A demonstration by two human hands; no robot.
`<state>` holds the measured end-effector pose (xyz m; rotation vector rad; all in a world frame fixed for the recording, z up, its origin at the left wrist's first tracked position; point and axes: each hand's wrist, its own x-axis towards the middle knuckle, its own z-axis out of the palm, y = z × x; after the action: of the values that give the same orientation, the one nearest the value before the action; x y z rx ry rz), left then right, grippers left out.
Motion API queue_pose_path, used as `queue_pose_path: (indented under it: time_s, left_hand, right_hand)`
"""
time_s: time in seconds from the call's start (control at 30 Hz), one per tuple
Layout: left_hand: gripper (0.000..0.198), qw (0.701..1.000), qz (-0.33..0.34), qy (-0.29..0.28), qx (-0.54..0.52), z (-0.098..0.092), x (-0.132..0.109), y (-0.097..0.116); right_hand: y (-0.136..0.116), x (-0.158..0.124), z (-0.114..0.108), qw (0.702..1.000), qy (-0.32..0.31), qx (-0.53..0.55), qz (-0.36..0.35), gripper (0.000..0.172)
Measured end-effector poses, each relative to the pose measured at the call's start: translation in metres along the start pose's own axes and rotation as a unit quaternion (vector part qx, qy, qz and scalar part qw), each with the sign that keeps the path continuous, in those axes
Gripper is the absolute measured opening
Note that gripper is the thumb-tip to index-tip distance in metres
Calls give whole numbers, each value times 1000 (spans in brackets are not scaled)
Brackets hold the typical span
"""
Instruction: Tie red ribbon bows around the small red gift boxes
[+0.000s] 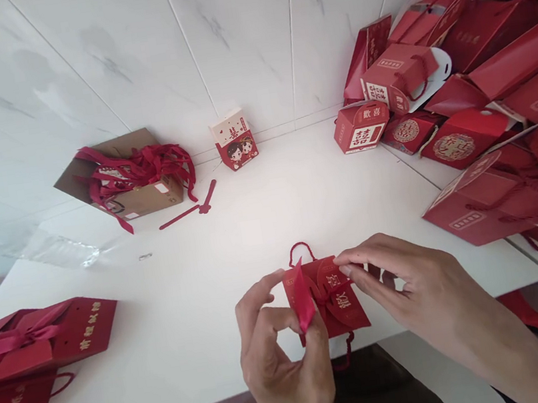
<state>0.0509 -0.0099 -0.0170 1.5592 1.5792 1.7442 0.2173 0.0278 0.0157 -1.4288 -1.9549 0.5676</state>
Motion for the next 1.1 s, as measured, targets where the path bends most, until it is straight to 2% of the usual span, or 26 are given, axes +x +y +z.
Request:
queue_pose_path:
  time_s: [0.13, 0.23, 0.3, 0.4, 0.5, 0.73, 0.83, 0.97, 1.1]
  left_hand:
    - [23, 995, -28, -60, -79, 0, 2, -2]
    - [20, 988, -86, -63, -108, -1, 5, -2]
    - [15, 983, -125, -71, -117, -1, 6, -1]
    - [9, 973, -164, -116, -117, -3, 8, -1]
    - [15, 967, -168, -153, -113, -5, 10, 0]
    - [7, 965, -174, -132, -147, -6, 15, 4]
    - [9, 958, -189, -143, -163, -4, 16, 7]
    - [12, 958, -177, -176, -142, -2, 22, 3]
    - [15, 952, -193, -207, -117, -3, 26, 0]
  right_hand:
    - [2, -3, -6, 999, -25, -4, 28, 13]
    - [4, -8, -14, 996, -71, 1, 51, 22]
    - [5, -11, -19, 995, -89, -4, 49, 17]
    - [4, -12, -23, 994, -105, -8, 26, 13]
    - [2, -7, -26, 995, -98, 1, -18, 17]
    - [1, 4, -28, 994, -88, 51, -40, 15]
    - [-1, 7, -27, 990, -105, 67, -60, 16]
    - [-3, 10, -26, 987, -111, 79, -81, 20]
    - [-7, 13, -24, 987, -118, 94, -54, 19]
